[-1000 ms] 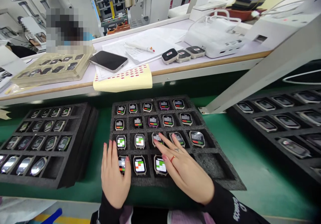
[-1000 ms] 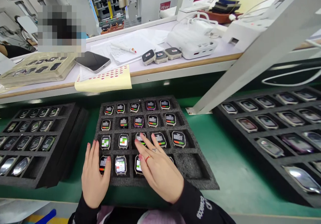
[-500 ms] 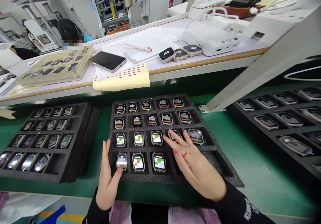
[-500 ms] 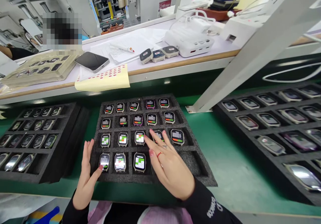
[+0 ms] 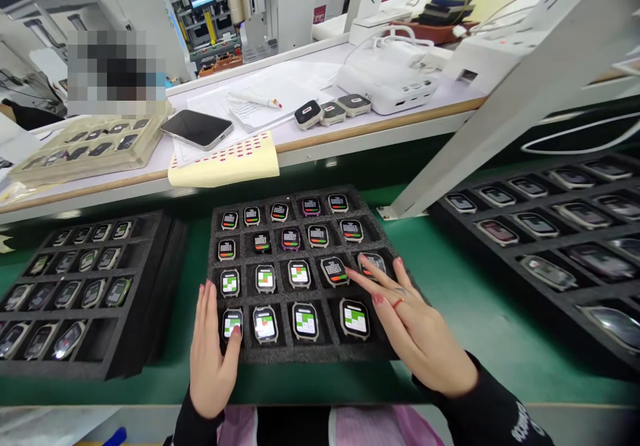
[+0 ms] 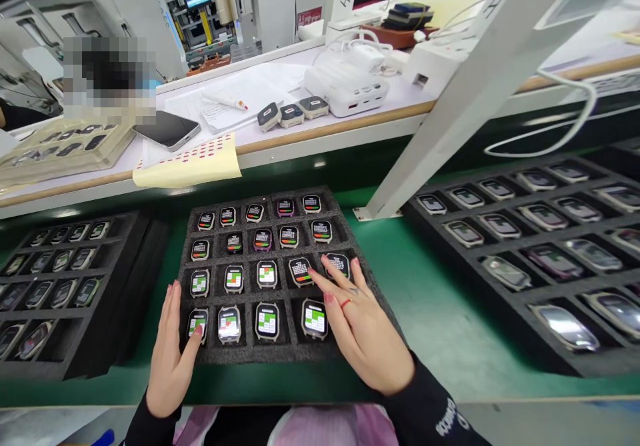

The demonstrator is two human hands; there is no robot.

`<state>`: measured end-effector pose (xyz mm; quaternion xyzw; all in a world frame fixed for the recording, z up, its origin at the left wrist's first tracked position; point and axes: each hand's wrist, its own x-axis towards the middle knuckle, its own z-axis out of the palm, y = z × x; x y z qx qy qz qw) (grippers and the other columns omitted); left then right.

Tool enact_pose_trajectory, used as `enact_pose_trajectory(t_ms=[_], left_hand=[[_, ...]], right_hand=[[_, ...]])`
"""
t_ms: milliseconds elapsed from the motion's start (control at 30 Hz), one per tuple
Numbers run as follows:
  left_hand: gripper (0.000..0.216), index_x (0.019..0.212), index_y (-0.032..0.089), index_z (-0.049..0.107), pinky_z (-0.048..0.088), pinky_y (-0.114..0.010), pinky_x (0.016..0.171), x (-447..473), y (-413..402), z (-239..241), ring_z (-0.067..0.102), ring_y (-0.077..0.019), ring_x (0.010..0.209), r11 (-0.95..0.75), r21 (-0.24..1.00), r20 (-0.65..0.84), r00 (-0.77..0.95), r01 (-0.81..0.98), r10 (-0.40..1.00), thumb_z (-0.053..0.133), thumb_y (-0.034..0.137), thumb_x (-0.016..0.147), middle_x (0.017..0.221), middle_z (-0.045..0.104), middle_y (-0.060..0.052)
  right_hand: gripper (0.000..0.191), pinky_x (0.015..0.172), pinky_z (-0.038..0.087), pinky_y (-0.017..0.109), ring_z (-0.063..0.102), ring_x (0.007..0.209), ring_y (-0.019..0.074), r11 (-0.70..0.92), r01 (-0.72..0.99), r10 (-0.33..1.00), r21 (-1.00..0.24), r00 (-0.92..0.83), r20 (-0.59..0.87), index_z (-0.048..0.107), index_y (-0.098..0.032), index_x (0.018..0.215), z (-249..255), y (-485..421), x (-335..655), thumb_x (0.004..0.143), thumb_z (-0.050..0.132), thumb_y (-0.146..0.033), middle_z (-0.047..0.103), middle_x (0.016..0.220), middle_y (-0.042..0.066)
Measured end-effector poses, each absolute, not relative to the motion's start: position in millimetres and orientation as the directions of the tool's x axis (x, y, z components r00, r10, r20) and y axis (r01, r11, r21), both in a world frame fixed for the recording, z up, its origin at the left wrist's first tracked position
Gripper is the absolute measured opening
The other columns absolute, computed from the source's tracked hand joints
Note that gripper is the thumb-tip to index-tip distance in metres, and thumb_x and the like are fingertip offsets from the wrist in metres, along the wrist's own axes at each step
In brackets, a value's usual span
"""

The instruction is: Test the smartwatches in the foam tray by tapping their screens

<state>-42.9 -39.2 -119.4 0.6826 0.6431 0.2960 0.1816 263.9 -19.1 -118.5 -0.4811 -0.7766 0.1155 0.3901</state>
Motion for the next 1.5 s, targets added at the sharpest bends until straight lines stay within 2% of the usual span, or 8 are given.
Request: enact_pose_trajectory(t_ms=[233,433,567,700,833,1000,1167,1500], left_hand=[[0.06,0.152,0.033,0.019,0.021,-0.043,0.12,-44,-38,-125,0.019,-0.0268,0.146,-0.118,0.674,0.242,-0.067,0.729,0.968,0.044,0.037,0.098,0.159,0.023,0.0],[0.059,0.151,0.034,0.023,0.02,-0.036,0.12,-44,-36,-125,0.021,-0.0235,0.146,-0.125,0.674,0.249,-0.065,0.728,0.966,0.046,0.035,0.098,0.159,0.024,0.002],[0.057,0.151,0.036,0.023,0.019,-0.036,0.12,-41,-36,-121,0.021,-0.0231,0.146,-0.108,0.699,0.226,-0.074,0.707,0.971,0.045,0.036,0.098,0.159,0.024,0.004],[0.058,0.15,0.038,0.025,0.013,-0.035,0.122,-50,-32,-120,0.014,-0.0224,0.148,-0.043,0.797,0.116,-0.082,0.602,0.99,0.046,0.041,0.097,0.16,0.02,0.008],[0.06,0.148,0.037,0.03,0.012,-0.034,0.122,-68,-12,-127,0.014,-0.0212,0.148,0.143,0.94,-0.104,-0.14,0.31,0.985,0.051,0.047,0.093,0.159,0.021,0.009],[0.049,0.144,0.022,0.043,0.036,-0.038,0.114,-68,29,-130,0.044,-0.0251,0.134,0.423,0.871,-0.463,-0.129,-0.249,0.877,0.045,0.036,0.097,0.144,0.05,-0.006],[0.043,0.14,0.017,0.048,0.049,-0.037,0.103,-57,46,-129,0.061,-0.0233,0.117,0.412,0.785,-0.532,-0.163,-0.462,0.831,0.043,0.025,0.098,0.125,0.065,-0.008],[0.04,0.135,0.02,0.054,0.051,-0.038,0.101,-47,27,-128,0.062,-0.0249,0.114,0.384,0.722,-0.564,-0.167,-0.576,0.809,0.046,0.019,0.096,0.122,0.067,-0.007]], right_hand=[[0.041,0.115,0.013,0.067,0.03,0.139,0.0305,0.51,0.704,0.852,-0.494,-0.335,0.402,0.041,-0.01,0.144,-125,-19,259,0.104,0.029,-0.012,0.057,0.133,0.013],[0.042,0.117,0.01,0.062,0.037,0.136,0.0275,0.397,0.715,0.858,-0.575,-0.065,0.51,0.043,-0.018,0.144,-131,-27,276,0.104,0.027,-0.012,0.056,0.134,0.009],[0.042,0.117,0.004,0.062,0.035,0.137,0.0286,0.34,0.772,0.87,-0.538,-0.04,0.492,0.045,-0.02,0.143,-137,-34,287,0.105,0.028,-0.014,0.061,0.128,0.007],[0.043,0.118,0.004,0.06,0.036,0.136,0.0278,0.303,0.754,0.883,-0.582,0.008,0.47,0.044,-0.02,0.144,-137,-34,291,0.106,0.025,-0.016,0.057,0.134,0.007],[0.042,0.119,0.004,0.057,0.035,0.137,0.0273,0.218,0.696,0.904,-0.685,0.121,0.41,0.048,-0.02,0.142,-142,-22,304,0.107,0.026,-0.027,0.053,0.137,0.006],[0.054,0.119,0.018,0.049,0.029,0.139,0.0285,-0.016,0.231,0.962,-0.973,0.271,0.048,0.046,-0.022,0.143,-167,6,321,0.096,0.05,-0.047,0.042,0.147,0.003],[0.06,0.108,0.043,0.044,0.049,0.127,0.0313,-0.177,-0.348,0.962,-0.92,0.138,-0.237,0.053,-0.027,0.136,-176,18,316,0.081,0.064,-0.05,0.056,0.135,0.001],[0.058,0.106,0.046,0.04,0.047,0.128,0.0304,-0.236,-0.572,0.918,-0.786,0.134,-0.373,0.054,-0.027,0.135,-167,-5,312,0.08,0.07,-0.039,0.057,0.134,-0.002]])
